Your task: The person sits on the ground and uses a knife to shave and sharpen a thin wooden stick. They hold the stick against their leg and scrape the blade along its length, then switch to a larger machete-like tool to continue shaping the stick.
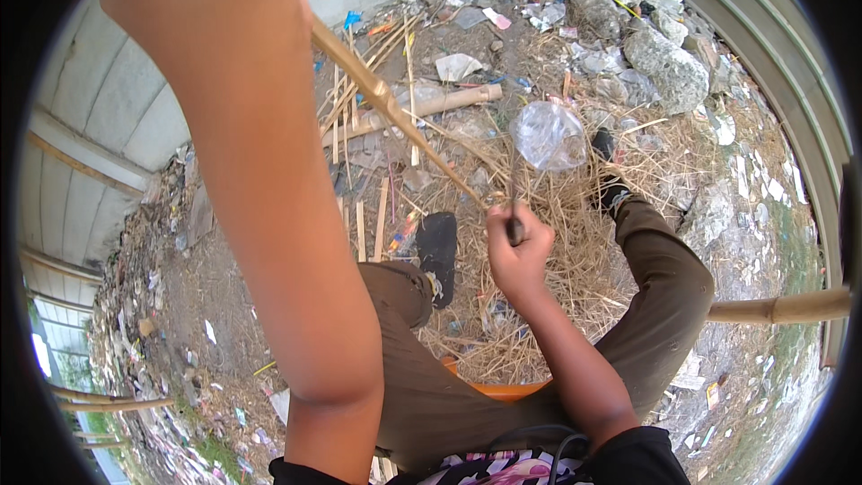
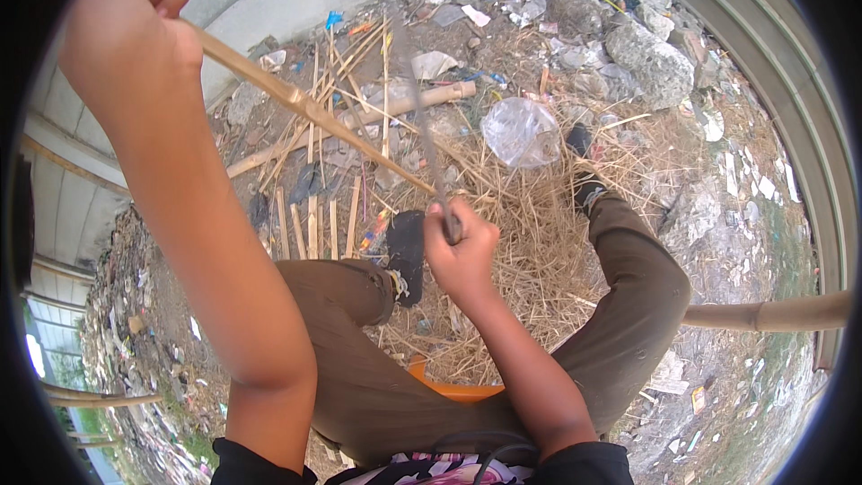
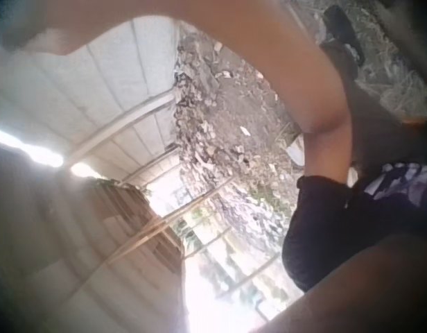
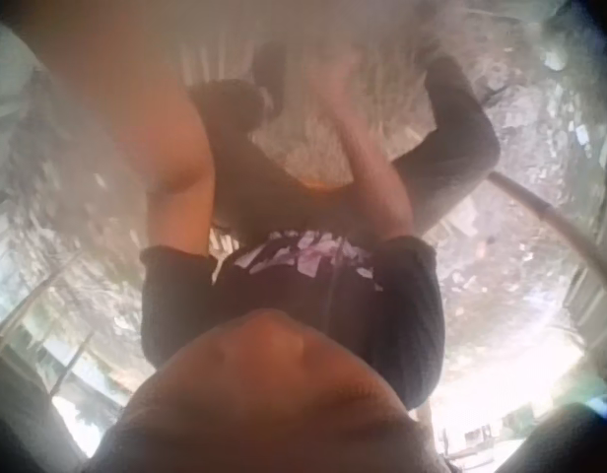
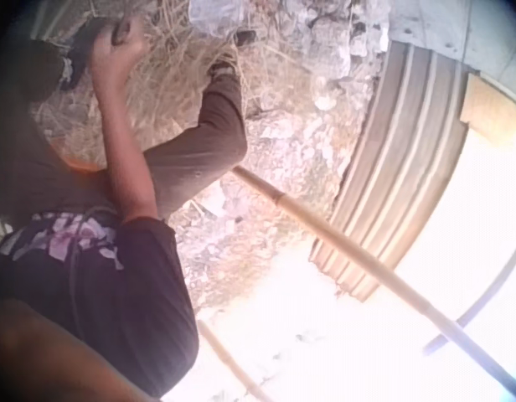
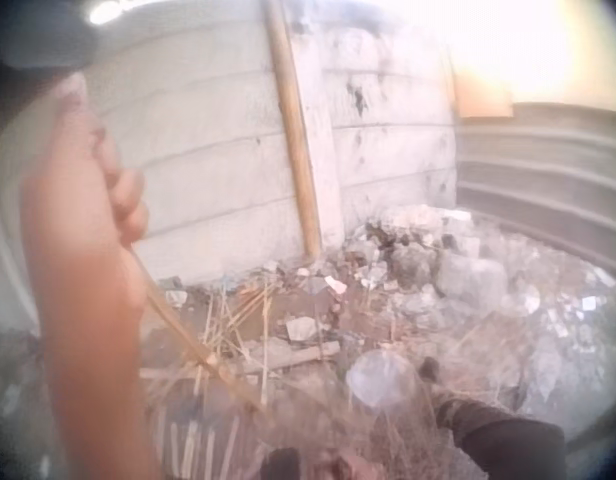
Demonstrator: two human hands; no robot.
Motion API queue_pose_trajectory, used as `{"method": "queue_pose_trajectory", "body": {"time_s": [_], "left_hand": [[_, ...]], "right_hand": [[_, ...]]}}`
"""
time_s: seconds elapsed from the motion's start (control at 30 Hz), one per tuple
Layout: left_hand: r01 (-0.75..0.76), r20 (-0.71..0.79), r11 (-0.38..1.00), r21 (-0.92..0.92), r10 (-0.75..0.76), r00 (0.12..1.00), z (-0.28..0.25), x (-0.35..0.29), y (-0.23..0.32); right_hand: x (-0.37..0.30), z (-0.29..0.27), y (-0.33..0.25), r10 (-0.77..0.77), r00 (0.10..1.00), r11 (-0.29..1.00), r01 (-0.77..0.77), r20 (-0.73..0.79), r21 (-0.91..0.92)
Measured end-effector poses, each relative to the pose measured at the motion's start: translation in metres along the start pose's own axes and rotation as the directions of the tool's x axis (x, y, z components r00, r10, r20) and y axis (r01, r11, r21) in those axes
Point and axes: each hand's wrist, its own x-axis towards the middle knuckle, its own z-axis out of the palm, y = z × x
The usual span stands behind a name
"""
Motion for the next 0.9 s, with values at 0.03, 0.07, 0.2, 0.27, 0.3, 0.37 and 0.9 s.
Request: {"method": "queue_pose_trajectory", "body": {"time_s": [0.03,0.07,0.2,0.27,0.3,0.37,0.9], "left_hand": [[0.037,-0.028,0.999,0.032,-0.036,0.999,-0.002,-0.002,0.002],[0.065,-0.053,0.997,0.038,-0.063,0.997,0.007,-0.006,0.009],[0.17,-0.139,0.985,-0.03,-0.172,0.975,0.054,-0.033,0.015],[0.103,-0.091,0.995,0.01,-0.102,0.991,0.053,-0.029,0.012],[0.041,-0.069,0.992,0.116,-0.033,0.997,0.033,-0.018,0.024],[0.007,-0.048,0.989,0.149,0.0,0.999,0.019,-0.019,0.015],[0.032,-0.04,0.999,0.035,-0.03,0.999,0.012,-0.005,-0.002]], "right_hand": [[-0.01,0.005,0.025,0.069,0.997,0.997,-0.071,0.032,0.044],[-0.021,0.01,0.075,0.12,0.992,0.989,-0.123,0.047,0.086],[-0.047,-0.034,0.259,0.627,0.779,0.644,-0.515,0.005,-0.565],[-0.051,-0.03,0.252,0.742,0.67,0.628,-0.702,-0.012,-0.334],[-0.055,0.0,0.203,0.832,0.536,0.554,-0.81,0.143,-0.189],[-0.032,0.007,0.114,0.866,0.453,0.457,-0.889,0.213,0.035],[-0.025,0.028,0.216,0.566,0.808,0.742,-0.415,0.162,-0.526]]}}
